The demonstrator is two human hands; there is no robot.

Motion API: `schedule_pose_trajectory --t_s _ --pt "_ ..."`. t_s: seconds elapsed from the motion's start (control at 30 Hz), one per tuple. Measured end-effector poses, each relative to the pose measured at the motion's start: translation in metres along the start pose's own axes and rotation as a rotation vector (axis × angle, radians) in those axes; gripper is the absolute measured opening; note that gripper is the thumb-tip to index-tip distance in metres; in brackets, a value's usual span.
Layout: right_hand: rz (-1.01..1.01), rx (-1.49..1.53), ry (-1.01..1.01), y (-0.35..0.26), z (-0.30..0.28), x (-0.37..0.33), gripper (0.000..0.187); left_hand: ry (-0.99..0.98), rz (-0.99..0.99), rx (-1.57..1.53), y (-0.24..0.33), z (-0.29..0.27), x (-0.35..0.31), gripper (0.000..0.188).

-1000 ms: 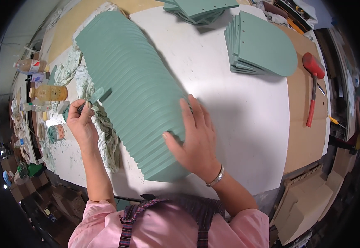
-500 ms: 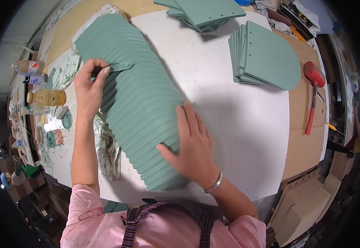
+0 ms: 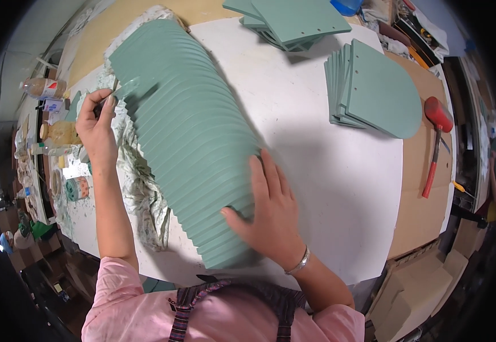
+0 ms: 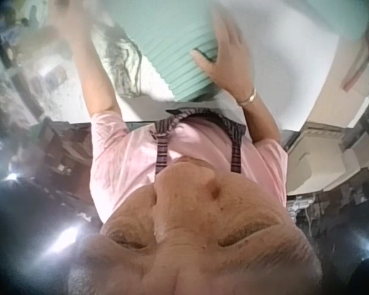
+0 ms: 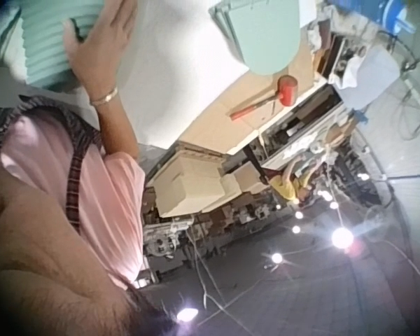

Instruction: The person wipes green ribbed panels with a white cloth, handles a small green piece, and uses a green applicator to apply a substance to the small piece.

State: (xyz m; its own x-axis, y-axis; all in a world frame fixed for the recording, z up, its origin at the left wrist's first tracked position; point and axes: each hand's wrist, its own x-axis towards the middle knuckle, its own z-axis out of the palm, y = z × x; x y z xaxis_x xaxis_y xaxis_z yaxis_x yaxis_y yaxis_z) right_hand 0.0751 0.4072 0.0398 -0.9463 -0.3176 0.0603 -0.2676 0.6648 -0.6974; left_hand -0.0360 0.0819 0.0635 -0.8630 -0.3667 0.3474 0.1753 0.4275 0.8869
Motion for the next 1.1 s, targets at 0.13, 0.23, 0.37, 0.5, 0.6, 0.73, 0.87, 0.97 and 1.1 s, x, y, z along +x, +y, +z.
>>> schedule_pose_trajectory --t_s 0.13,0.23,0.37,0.5,0.6,0.73,0.87,0.97,1.1 --pt "0.024 -0.004 -0.01 -0.001 -0.001 0.0 0.096 -0.002 -0.141 -0.002 -0.012 -0.03 -0.004 0.014" --pt "0.011 -0.024 0.0 0.001 0.001 -0.001 0.096 -0.068 -0.155 -0.018 -0.01 -0.038 -0.002 0.011" --pt "0.022 -0.027 0.003 0.001 0.002 -0.002 0.096 -0.19 -0.122 -0.011 -0.015 -0.037 0.019 0.007" --pt "0.028 0.012 -0.018 0.0 0.001 0.0 0.095 -0.274 -0.075 0.047 -0.018 -0.032 0.042 0.005" --pt "0.03 0.017 -0.01 -0.003 -0.001 0.001 0.093 -0.348 -0.044 0.028 -0.026 -0.039 0.046 0.006" --pt "0.025 -0.038 -0.006 -0.004 -0.004 0.001 0.093 -0.37 -0.077 0.093 -0.029 -0.053 0.047 0.006" --pt "0.017 -0.078 -0.018 -0.007 -0.004 0.005 0.092 -0.389 -0.064 0.052 -0.03 -0.056 0.055 0.008" --pt "0.017 -0.078 -0.023 -0.009 -0.005 0.006 0.092 -0.425 -0.001 0.045 -0.028 -0.046 0.069 0.008" --pt "0.025 -0.097 -0.054 -0.01 -0.006 0.005 0.093 -0.509 0.058 0.085 -0.027 -0.016 0.083 0.011"
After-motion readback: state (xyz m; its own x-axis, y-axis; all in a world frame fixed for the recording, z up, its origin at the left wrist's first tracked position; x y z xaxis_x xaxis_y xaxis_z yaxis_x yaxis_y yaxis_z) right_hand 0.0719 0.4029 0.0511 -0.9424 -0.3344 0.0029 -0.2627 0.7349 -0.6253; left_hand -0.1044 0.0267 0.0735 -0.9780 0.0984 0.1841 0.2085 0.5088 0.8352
